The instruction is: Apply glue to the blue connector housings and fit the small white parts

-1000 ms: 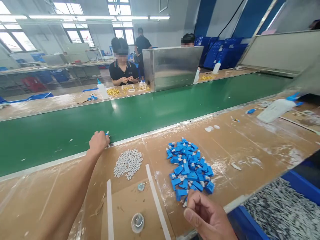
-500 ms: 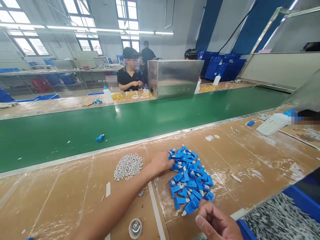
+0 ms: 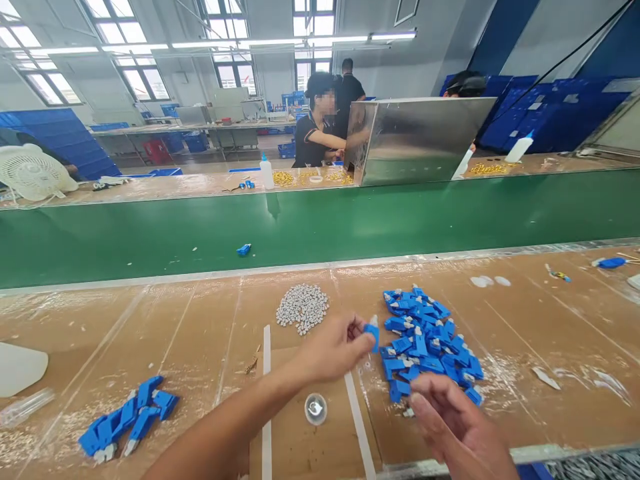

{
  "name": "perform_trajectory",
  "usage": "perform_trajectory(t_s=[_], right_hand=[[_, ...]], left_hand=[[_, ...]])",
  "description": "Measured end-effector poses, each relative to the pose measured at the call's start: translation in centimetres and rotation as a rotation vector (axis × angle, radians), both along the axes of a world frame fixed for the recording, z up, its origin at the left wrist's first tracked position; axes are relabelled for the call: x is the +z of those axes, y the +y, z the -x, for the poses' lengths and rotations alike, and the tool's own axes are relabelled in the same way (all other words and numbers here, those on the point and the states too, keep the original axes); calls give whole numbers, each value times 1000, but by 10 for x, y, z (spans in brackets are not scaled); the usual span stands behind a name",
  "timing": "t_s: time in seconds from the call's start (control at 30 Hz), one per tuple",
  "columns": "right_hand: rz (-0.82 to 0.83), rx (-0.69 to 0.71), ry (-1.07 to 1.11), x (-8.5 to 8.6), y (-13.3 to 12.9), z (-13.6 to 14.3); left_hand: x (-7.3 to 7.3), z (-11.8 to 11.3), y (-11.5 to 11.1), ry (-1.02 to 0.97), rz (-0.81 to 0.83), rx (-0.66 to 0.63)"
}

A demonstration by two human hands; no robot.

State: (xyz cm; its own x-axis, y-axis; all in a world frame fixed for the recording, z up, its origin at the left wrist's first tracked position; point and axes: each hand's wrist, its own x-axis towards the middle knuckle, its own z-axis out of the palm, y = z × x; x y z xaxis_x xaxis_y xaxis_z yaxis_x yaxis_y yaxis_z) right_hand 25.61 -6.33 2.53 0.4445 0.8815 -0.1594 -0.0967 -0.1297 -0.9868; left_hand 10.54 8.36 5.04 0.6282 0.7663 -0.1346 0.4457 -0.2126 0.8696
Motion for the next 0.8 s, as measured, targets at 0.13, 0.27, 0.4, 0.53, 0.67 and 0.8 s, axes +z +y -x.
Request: perform_trajectory(t_s=[0.13, 0.27, 0.4, 0.53, 0.67, 0.8], right_hand=[[-29, 107, 111, 3, 24, 30], [-41, 297, 51, -2, 30, 43], [15, 344, 59, -2, 20, 47], [37, 355, 73, 8, 14, 54], [-9, 441, 171, 19, 21, 62], [-80, 508, 114, 13, 34, 60]], left_hand=[[19, 37, -63, -44, -139, 33], [22, 57, -79, -33, -118, 84], [1, 67, -71, -235, 365, 117], [-15, 70, -66, -496, 822, 81], [-11, 76, -64, -557, 958, 92], [-5, 91, -56, -755, 1003, 162]])
